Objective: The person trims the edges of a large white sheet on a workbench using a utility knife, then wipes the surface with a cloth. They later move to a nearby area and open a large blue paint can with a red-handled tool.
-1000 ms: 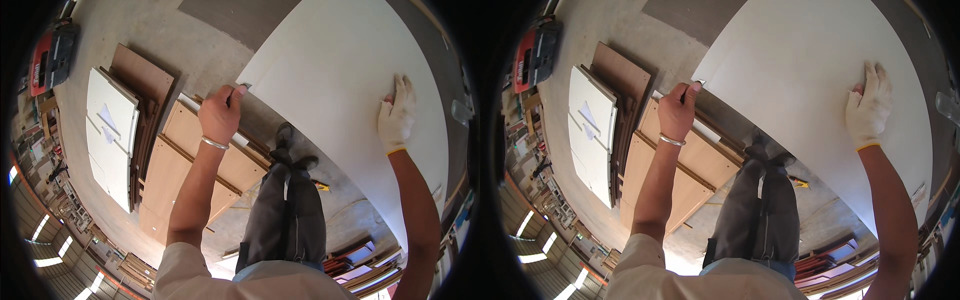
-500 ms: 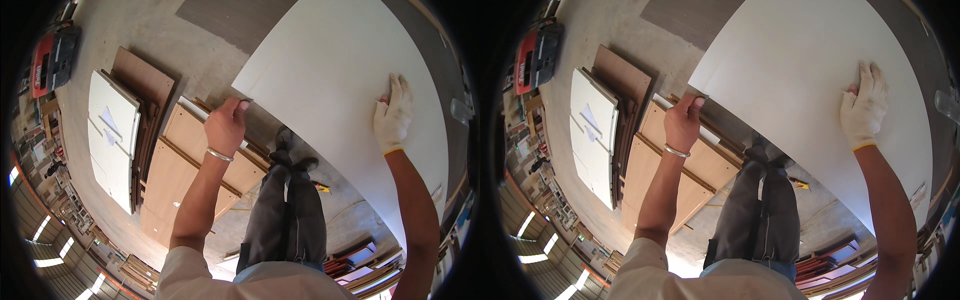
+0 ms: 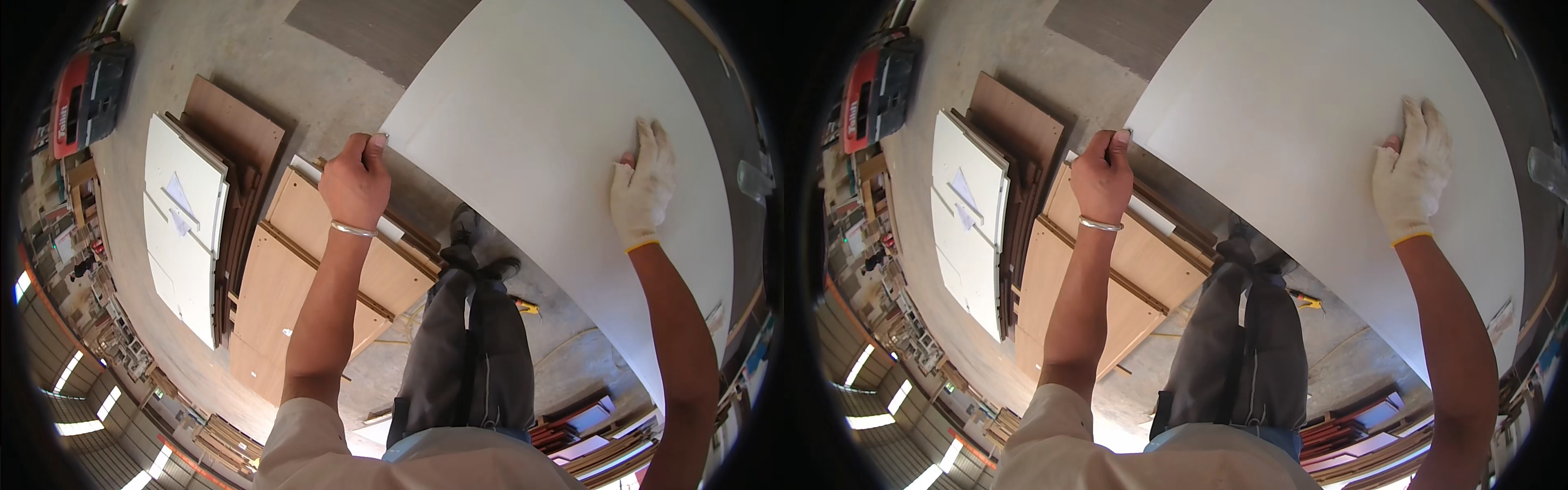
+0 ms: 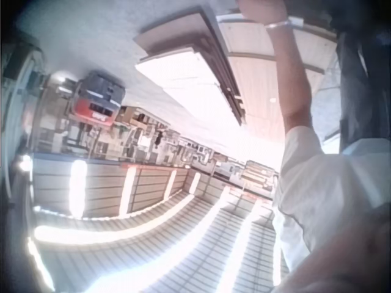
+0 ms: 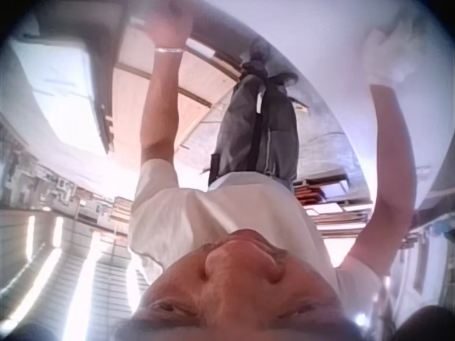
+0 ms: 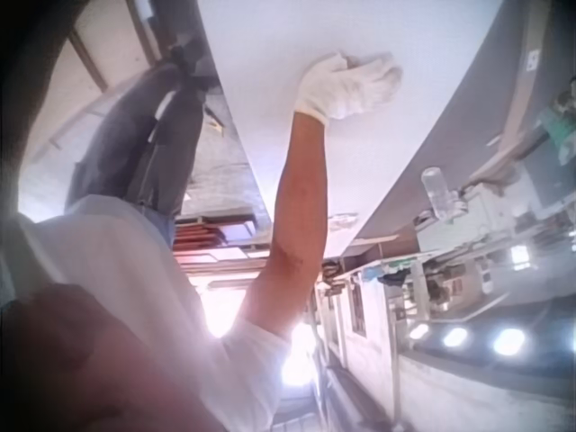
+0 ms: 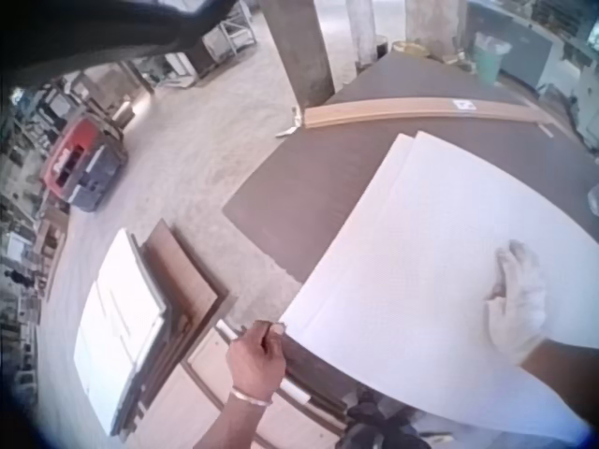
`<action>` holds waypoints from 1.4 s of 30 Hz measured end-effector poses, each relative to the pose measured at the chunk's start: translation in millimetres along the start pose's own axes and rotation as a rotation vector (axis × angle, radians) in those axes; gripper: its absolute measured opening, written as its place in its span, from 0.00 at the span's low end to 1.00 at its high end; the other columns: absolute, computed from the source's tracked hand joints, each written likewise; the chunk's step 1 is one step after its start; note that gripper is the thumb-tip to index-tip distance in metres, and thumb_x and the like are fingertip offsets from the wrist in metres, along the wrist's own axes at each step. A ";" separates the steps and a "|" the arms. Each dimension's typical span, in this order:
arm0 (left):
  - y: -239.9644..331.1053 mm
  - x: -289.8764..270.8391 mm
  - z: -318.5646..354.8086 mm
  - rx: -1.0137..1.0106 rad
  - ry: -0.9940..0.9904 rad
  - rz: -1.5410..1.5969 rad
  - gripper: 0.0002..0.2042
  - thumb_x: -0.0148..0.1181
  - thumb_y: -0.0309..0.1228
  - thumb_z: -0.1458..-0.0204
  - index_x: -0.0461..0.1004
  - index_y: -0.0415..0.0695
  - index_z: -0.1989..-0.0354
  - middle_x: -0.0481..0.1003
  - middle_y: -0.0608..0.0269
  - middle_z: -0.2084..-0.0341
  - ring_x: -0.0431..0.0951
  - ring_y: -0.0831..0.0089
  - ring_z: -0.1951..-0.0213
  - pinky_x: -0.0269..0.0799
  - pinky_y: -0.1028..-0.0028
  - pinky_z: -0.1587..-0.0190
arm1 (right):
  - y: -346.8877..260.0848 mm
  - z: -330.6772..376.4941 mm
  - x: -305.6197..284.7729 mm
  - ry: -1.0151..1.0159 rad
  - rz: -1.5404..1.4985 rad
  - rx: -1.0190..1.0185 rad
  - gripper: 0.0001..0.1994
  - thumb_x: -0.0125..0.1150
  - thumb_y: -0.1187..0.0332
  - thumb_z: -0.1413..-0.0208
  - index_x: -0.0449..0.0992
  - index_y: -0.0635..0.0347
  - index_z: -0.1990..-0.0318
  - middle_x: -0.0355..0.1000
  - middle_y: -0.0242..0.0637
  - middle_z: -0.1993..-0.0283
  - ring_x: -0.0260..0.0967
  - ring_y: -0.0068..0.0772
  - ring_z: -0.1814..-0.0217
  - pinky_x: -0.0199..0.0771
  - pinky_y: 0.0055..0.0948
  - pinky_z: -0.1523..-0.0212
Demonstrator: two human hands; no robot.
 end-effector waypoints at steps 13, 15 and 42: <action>2.2 8.0 19.1 0.085 -0.006 -0.033 0.12 0.61 0.39 0.38 0.78 0.45 0.70 0.72 0.52 0.86 0.73 0.50 0.82 0.66 0.59 0.79 | 2.6 0.4 2.5 -0.017 -0.006 0.022 0.33 0.61 0.72 0.48 0.63 0.53 0.32 0.61 0.47 0.31 0.56 0.54 0.28 0.58 0.52 0.30; -1.2 7.7 15.5 0.062 0.001 -0.027 0.13 0.61 0.39 0.37 0.78 0.44 0.70 0.72 0.51 0.86 0.72 0.52 0.83 0.64 0.62 0.80 | 4.3 0.6 2.5 -0.026 0.004 0.029 0.33 0.61 0.71 0.48 0.63 0.53 0.32 0.60 0.47 0.30 0.55 0.54 0.28 0.58 0.51 0.30; 32.1 23.2 66.5 0.079 -0.008 -0.028 0.14 0.63 0.39 0.39 0.75 0.45 0.74 0.71 0.53 0.87 0.71 0.52 0.84 0.65 0.62 0.80 | 6.4 4.4 2.3 -0.014 0.009 0.064 0.30 0.64 0.68 0.47 0.65 0.51 0.34 0.60 0.44 0.30 0.56 0.51 0.28 0.60 0.48 0.31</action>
Point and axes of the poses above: each hand's wrist, its own z-axis away from the middle knuckle, its own x-axis out of the palm, y = z × x, the point moved 8 cm from there along -z, towards the middle knuckle
